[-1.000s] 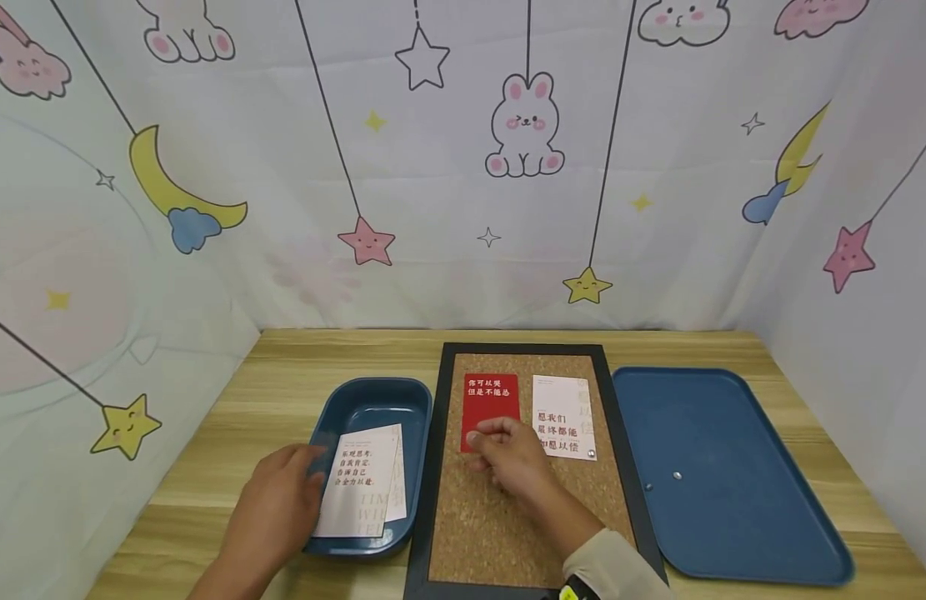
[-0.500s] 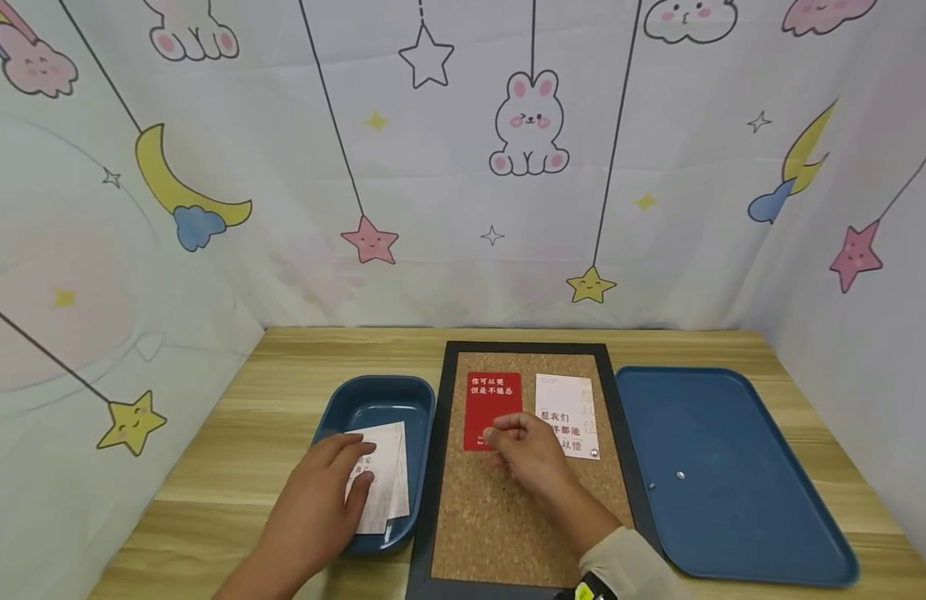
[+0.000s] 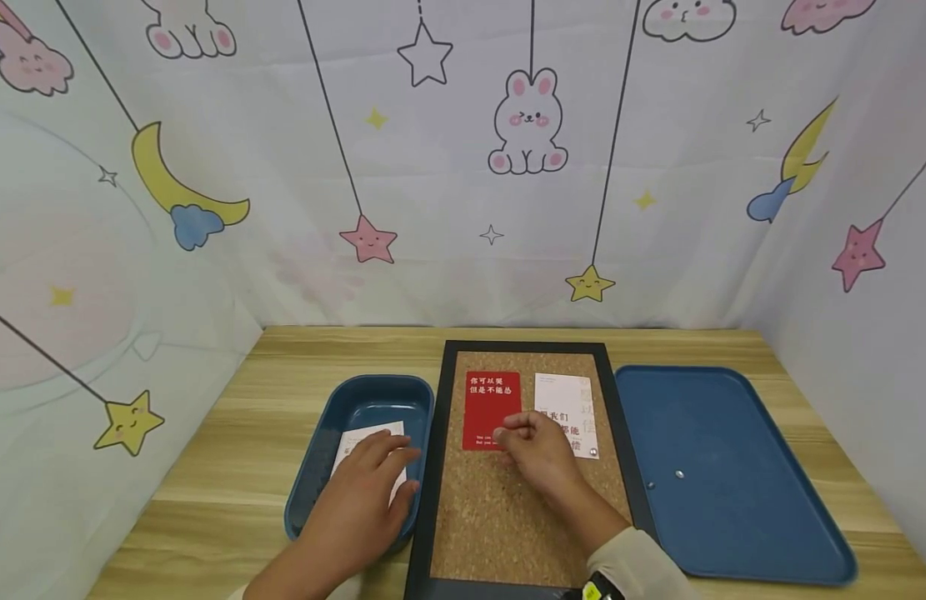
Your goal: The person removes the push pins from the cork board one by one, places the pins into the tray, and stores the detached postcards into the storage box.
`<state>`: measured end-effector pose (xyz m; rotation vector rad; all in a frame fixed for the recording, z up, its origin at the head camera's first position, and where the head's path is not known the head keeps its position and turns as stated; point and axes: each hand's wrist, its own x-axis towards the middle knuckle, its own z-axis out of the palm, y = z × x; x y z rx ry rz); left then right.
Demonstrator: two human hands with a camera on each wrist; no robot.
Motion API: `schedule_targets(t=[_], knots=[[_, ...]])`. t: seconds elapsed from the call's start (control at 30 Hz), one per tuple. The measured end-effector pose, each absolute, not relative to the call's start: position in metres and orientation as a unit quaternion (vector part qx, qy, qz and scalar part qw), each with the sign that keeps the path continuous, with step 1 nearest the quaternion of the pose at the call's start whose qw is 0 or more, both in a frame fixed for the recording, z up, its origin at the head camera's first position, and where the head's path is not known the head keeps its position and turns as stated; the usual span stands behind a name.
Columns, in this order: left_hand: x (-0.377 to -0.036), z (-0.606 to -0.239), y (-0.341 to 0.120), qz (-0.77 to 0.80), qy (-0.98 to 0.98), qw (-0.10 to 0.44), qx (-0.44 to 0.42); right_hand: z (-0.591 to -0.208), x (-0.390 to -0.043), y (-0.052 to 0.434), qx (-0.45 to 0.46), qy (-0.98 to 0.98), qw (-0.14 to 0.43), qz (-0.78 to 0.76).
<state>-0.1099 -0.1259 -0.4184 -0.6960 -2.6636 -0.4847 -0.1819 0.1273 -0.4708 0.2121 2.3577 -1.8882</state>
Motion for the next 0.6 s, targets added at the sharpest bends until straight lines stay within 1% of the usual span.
schedule_targets(t=[0.33, 0.6], knots=[[-0.112, -0.418, -0.114, -0.145, -0.943, 0.125, -0.271, -0.472, -0.185, 0.135, 0.05, 0.833, 0.028, -0.551], [-0.114, -0.415, -0.106, -0.122, -0.946, 0.102, -0.282, -0.473, -0.185, 0.141, 0.022, 0.898, -0.01, -0.44]])
